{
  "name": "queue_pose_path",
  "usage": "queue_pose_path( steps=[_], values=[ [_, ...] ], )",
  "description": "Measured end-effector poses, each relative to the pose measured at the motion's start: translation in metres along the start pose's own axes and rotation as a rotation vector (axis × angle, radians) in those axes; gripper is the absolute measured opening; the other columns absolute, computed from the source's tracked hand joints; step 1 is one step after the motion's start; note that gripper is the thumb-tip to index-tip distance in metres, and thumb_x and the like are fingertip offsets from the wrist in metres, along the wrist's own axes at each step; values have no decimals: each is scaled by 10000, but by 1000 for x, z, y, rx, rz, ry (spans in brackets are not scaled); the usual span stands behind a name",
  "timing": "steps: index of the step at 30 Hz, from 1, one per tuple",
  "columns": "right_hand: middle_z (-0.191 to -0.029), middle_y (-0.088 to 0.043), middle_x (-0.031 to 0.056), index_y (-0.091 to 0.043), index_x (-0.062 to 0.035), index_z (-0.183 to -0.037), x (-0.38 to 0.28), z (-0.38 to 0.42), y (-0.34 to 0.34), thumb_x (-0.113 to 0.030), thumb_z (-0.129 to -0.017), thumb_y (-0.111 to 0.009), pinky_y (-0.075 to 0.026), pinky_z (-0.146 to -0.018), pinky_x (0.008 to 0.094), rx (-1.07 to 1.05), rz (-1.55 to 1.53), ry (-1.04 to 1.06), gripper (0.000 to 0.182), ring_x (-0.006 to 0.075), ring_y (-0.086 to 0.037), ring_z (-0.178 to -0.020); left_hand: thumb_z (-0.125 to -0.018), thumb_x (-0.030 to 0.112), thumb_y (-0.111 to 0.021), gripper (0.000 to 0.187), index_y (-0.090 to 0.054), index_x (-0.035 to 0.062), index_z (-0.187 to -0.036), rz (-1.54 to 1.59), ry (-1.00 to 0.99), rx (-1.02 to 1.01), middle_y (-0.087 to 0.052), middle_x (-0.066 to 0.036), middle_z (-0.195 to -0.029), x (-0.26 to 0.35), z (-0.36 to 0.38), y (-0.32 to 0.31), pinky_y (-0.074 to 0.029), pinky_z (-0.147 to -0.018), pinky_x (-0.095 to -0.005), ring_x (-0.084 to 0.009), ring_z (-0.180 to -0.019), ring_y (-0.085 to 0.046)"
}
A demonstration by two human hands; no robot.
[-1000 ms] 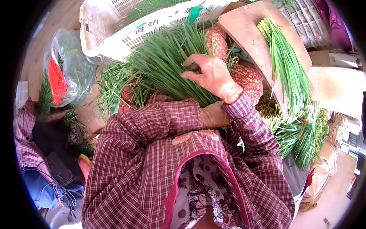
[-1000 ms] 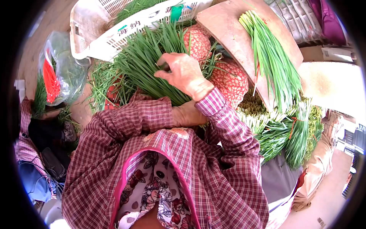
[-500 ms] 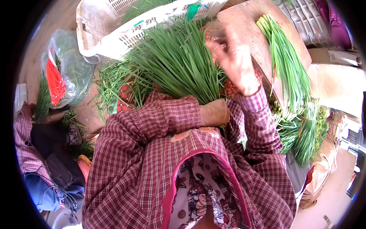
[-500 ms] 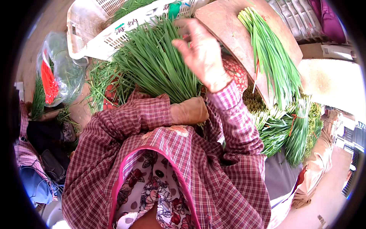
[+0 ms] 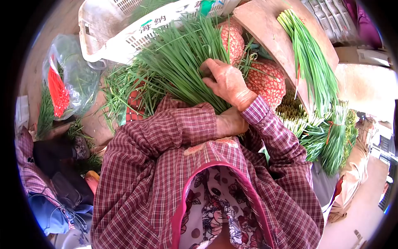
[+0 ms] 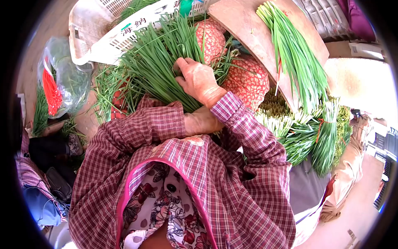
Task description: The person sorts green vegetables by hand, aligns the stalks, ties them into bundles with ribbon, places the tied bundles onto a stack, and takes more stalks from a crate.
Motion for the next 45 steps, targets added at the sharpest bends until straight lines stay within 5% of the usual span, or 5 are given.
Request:
queue_pose_path(
  steps=[8, 9, 15, 34, 45],
  values=[
    [-936, -619, 102, -581, -139, -1095, -8, -1, -6, -264, -739, -730, -525, -726, 423, -78, 144, 13, 405, 306, -640, -889, -986, 241, -407, 427, -427, 53, -1368, -134, 7, -144, -452, -153, -1395, -4, 3, -13, -325, -1117, -361, -266, -1304, -423],
    [-943, -632, 111, -589, -142, -1117, -7, -2, -5, -198, -787, -699, -526, -716, 408, -77, 92, 25, 352, 325, -636, -863, -932, 171, -462, 361, -532, 14, -1249, -476, -91, -216, -575, -157, -1236, 6, 4, -16, -437, -1010, -373, -281, -1159, -551],
    [-938, -623, 113, -599, -137, -1096, 0, -6, -3, -113, -822, -644, -529, -720, 410, -123, 86, 78, 279, 328, -632, -857, -812, 85, -537, 217, -652, -11, -969, -529, -127, -147, -670, -138, -917, 14, 10, -5, -534, -721, -379, -263, -825, -658],
    [-869, -534, 61, -624, -204, -1017, -1, -7, -13, -135, -774, -669, -518, -617, 397, -116, 286, 98, 257, 279, -628, -761, -853, 141, -518, 252, -633, 13, -1037, -562, -164, 9, -666, -141, -952, 13, 13, -8, -536, -745, -375, -264, -876, -659],
    [-878, -544, 78, -587, -133, -921, 0, -2, 18, -132, -800, -660, -507, -632, 412, -113, 110, 182, 142, 314, -616, -780, -733, 166, -599, 134, -660, 83, -647, -799, -274, 26, -605, -64, -676, 23, 12, 1, -484, -707, -395, -248, -669, -598]
  ],
)
Point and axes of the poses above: each hand's wrist, its own z-axis away from the middle knuckle, its own y-axis out of the back of the hand, x = y × z, the point moved 7 cm from there along -z, towards the middle knuckle
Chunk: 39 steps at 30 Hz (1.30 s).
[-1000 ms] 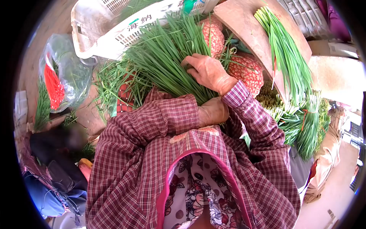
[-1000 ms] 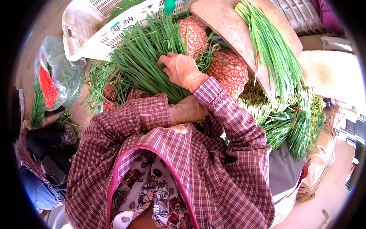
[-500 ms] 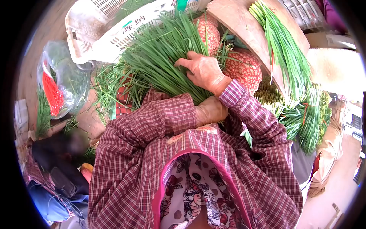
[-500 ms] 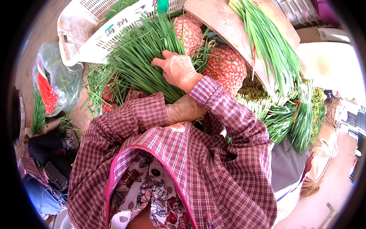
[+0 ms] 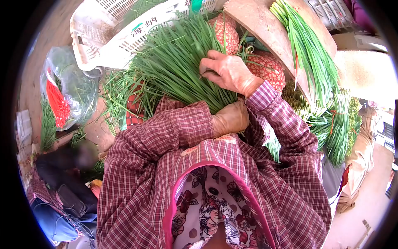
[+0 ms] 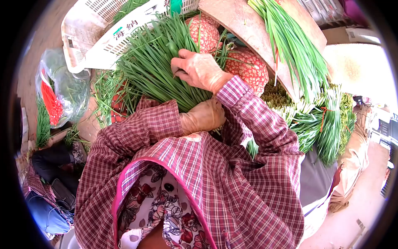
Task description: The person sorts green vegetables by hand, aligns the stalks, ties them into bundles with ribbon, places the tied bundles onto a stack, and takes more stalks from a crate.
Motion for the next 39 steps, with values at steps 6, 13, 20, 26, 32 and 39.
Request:
queue_pose_path(
  steps=[6, 13, 20, 26, 32, 39],
  values=[
    [-871, -533, 76, -594, -137, -946, -4, 12, 35, -160, -801, -666, -518, -630, 412, 112, 9, 26, 163, 299, -611, -789, -753, 165, -594, 147, -663, 100, -640, 48, -37, -156, -613, -47, -681, -2, -4, 9, -466, -730, -363, -219, -666, -591],
    [-973, -540, 20, -640, -120, -872, -24, -3, -1, -141, -735, -720, -515, -771, 356, 101, 240, 113, 160, 230, -555, -925, -747, 120, -587, 115, -664, 40, -718, 312, 165, 13, -638, -88, -713, -9, -2, 0, -516, -632, -354, -238, -689, -640],
    [-997, -530, 37, -627, -100, -828, -10, -1, 6, -151, -729, -686, -488, -819, 359, 124, 105, 133, 126, 242, -532, -958, -744, 129, -593, 123, -661, 29, -726, 177, 55, -68, -639, -90, -725, -6, -4, 10, -512, -614, -360, -233, -693, -631],
    [-1069, -550, 40, -624, -91, -860, -9, 1, 37, -130, -761, -680, -481, -839, 365, 162, 49, 140, 121, 264, -533, -990, -758, 140, -593, 123, -673, 51, -732, 19, -116, -138, -628, -83, -717, 0, -4, 9, -497, -626, -344, -215, -690, -607],
    [-1203, -538, 13, -661, -123, -856, -22, -2, -12, -114, -685, -711, -421, -943, 394, 36, 258, 133, 178, 232, -476, -1167, -781, 123, -572, 151, -675, 14, -792, 210, 70, -87, -657, -101, -796, -4, -4, 5, -518, -647, -368, -235, -731, -636],
    [-1239, -526, 4, -667, -121, -845, -10, 0, -16, -113, -653, -695, -374, -988, 409, 13, 156, 74, 194, 231, -450, -1215, -793, 141, -561, 180, -677, 9, -831, 220, 91, -116, -671, -113, -829, -9, -7, 19, -532, -656, -371, -248, -750, -656]
  ],
)
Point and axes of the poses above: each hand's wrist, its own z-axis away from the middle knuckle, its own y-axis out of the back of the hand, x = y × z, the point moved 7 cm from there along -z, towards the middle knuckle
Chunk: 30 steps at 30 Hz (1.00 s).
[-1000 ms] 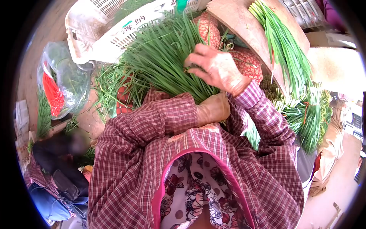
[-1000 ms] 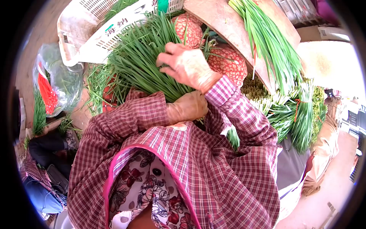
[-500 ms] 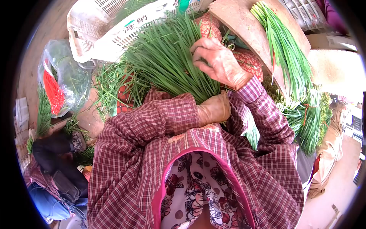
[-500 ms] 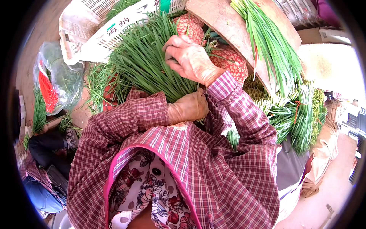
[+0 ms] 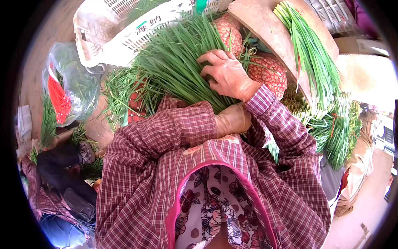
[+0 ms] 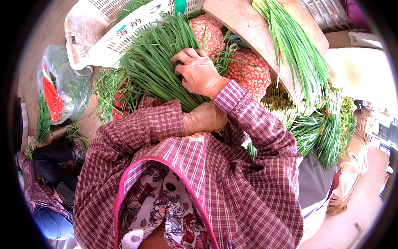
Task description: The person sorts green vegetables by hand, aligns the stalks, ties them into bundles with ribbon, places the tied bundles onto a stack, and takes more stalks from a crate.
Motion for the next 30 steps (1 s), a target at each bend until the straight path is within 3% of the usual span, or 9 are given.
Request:
queue_pose_path(
  steps=[6, 10, 13, 18, 22, 24, 26, 28, 30],
  values=[
    [-1214, -542, 9, -658, -115, -806, -7, -3, 0, -122, -671, -684, -357, -1011, 420, 57, 76, 28, 137, 224, -457, -1211, -808, 146, -550, 197, -684, 8, -851, 86, 20, 116, -677, -114, -858, -1, 2, -7, -535, -662, -367, -242, -763, -659],
    [-1190, -546, -13, -677, -100, -787, -4, -4, -4, -185, -684, -679, -345, -1003, 442, 102, 90, 76, 134, 198, -438, -1199, -795, 142, -558, 200, -683, 0, -859, 89, 17, 59, -678, -122, -876, 0, 1, -16, -535, -676, -368, -248, -776, -656],
    [-1181, -554, -10, -645, -105, -751, 2, -1, 8, -182, -706, -663, -360, -995, 427, 136, 4, 99, 91, 209, -466, -1163, -782, 162, -572, 195, -690, 12, -822, -109, -29, 23, -679, -122, -858, 2, 2, -19, -533, -703, -371, -262, -786, -651],
    [-1164, -574, 22, -635, -86, -773, 17, 7, 25, -161, -743, -646, -398, -960, 402, 125, -170, 70, 82, 253, -503, -1095, -762, 186, -592, 168, -644, 71, -650, -269, -171, -45, -581, -55, -653, 7, 4, -12, -508, -797, -438, -226, -647, -567],
    [-1153, -598, 89, -648, -35, -860, 18, 9, 48, -150, -815, -623, -421, -957, 394, 96, -412, -6, 126, 288, -545, -1078, -757, 181, -598, 171, -616, 79, -621, -304, -152, 14, -527, -33, -603, 6, 5, -6, -496, -823, -460, -205, -602, -521],
    [-1166, -595, 109, -646, -33, -888, 19, 9, 49, -153, -844, -608, -434, -950, 372, 12, -767, -87, 133, 263, -552, -1102, -759, 178, -608, 165, -622, 85, -623, -327, -136, 23, -539, -28, -603, 6, 4, 0, -495, -829, -455, -202, -609, -529],
    [-1162, -614, 114, -629, -20, -940, 15, 11, 57, -164, -896, -571, -468, -900, 336, 33, -678, -15, 161, 225, -575, -1081, -762, 176, -611, 162, -629, 89, -627, -212, -134, -5, -548, -29, -606, 7, 3, -10, -495, -830, -456, -200, -608, -535],
    [-1143, -639, 127, -600, -7, -1002, 23, 16, 53, -183, -933, -538, -519, -814, 310, -63, -1318, -278, 199, 217, -627, -1013, -765, 174, -615, 158, -636, 93, -631, -112, -124, -33, -556, -29, -609, 1, 0, -6, -494, -830, -457, -199, -607, -542],
    [-1079, -657, 165, -561, -16, -1074, 26, 15, 65, -222, -950, -527, -574, -695, 307, 29, -1577, -233, 242, 237, -685, -877, -776, 174, -622, 154, -652, 98, -645, -110, -145, -169, -578, -38, -623, 2, -2, -8, -493, -853, -455, -199, -606, -562]
  ],
)
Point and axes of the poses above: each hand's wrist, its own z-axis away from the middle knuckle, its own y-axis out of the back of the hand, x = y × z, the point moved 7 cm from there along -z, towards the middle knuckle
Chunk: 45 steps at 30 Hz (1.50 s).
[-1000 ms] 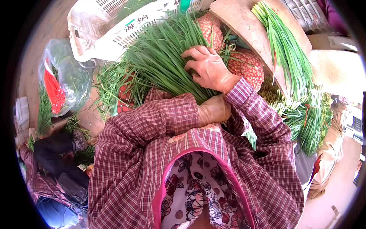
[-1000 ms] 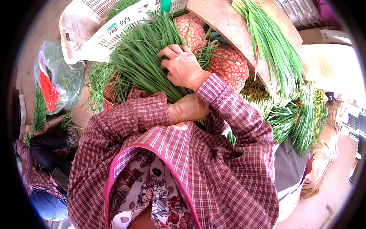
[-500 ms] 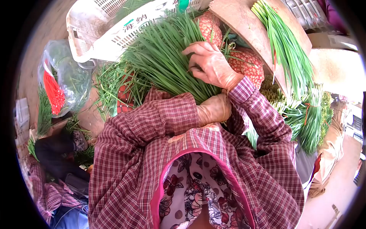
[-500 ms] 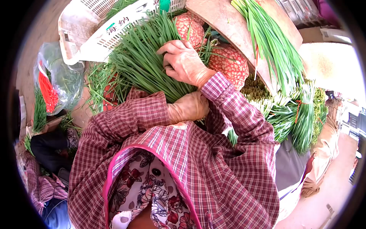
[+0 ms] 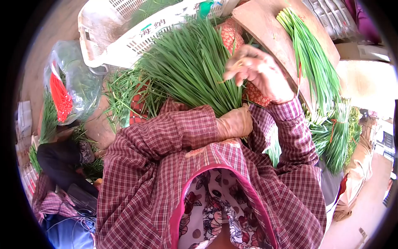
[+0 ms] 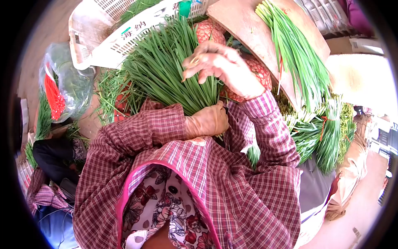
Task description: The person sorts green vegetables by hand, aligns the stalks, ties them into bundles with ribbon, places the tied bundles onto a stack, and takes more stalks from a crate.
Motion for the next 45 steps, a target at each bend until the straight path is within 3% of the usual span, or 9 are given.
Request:
queue_pose_path(
  steps=[6, 11, 17, 21, 26, 29, 33, 39, 45],
  values=[
    [-852, -636, 92, -580, -22, -1026, -75, 8, 27, -197, -947, -569, -556, -675, 282, 130, -145, 374, 193, 166, -646, -743, -799, 181, -614, 87, -681, 133, -769, 215, 34, 11, -633, -21, -716, -12, 0, 7, -503, -861, -432, -195, -707, -624],
    [-1105, -660, 124, -623, -113, -1171, -10, 13, 48, -229, -878, -641, -502, -815, 374, 345, 2068, 105, 316, 238, -633, -973, -629, 152, -717, 276, -637, 112, -890, 412, 85, 501, -569, -35, -756, -71, 38, 133, -487, -708, -392, -213, -732, -580],
    [-1424, -409, 255, -281, 28, -1447, -71, -7, 18, -468, -822, -701, -382, -1064, 397, 413, 649, 464, 902, 319, -417, -1321, -788, 40, -707, 187, -671, 79, -967, 835, 453, 1005, -681, -21, -873, -166, 111, 283, -528, -707, -244, -99, -775, -634],
    [-1511, -196, 280, -46, 52, -1480, -139, -29, -65, -489, -512, -901, -198, -1168, 417, 295, 834, 814, 1400, 358, -202, -1417, -777, 122, -716, 222, -673, 48, -981, 665, 487, 1087, -670, -40, -925, -164, 93, 341, -511, -802, -263, -129, -823, -638],
    [-1478, -243, 268, -6, 55, -1464, -182, -29, -60, -424, -444, -946, -238, -1159, 412, 398, 970, 1089, 1468, 342, -273, -1387, -789, 230, -750, 338, -671, 47, -1061, 553, 121, 1190, -661, -66, -1047, -170, 59, 375, -467, -920, -305, -147, -995, -621],
    [-1085, -623, 183, -397, -53, -1347, -224, 24, -55, -188, -632, -795, -515, -879, 355, 733, 1053, 1421, 830, 290, -644, -1003, -893, 219, -644, 352, -597, -2, -1163, 763, -512, 1115, -650, -89, -1028, -153, 25, 399, -518, -906, -342, -187, -997, -627],
    [-1090, -635, 197, -416, -50, -1343, -284, 78, -33, -27, -666, -720, -525, -859, 329, 694, 1514, 1106, 742, 291, -661, -991, -890, 151, -649, 348, -569, -24, -1179, 1181, -816, 1060, -655, -109, -1054, -164, -20, 407, -529, -936, -349, -211, -1026, -627],
    [-1129, -635, 150, -374, -121, -1400, -284, 137, 93, -222, -626, -883, -541, -902, 340, 857, 1809, 345, 932, 224, -640, -1028, -805, 232, -756, 793, -321, -58, -1401, 1800, -343, 1082, -620, -134, -1130, -238, -82, 314, -501, -931, -366, -267, -986, -626],
    [-856, -689, 150, -464, -222, -1313, -184, 108, 197, -417, -720, -756, -549, -720, 439, 992, 1895, -210, 689, 328, -683, -812, -822, 237, -731, 220, -692, 126, -1008, 1216, 635, 878, -680, -39, -1086, -325, -73, 133, -421, -978, -336, -124, -1015, -594]
  ],
)
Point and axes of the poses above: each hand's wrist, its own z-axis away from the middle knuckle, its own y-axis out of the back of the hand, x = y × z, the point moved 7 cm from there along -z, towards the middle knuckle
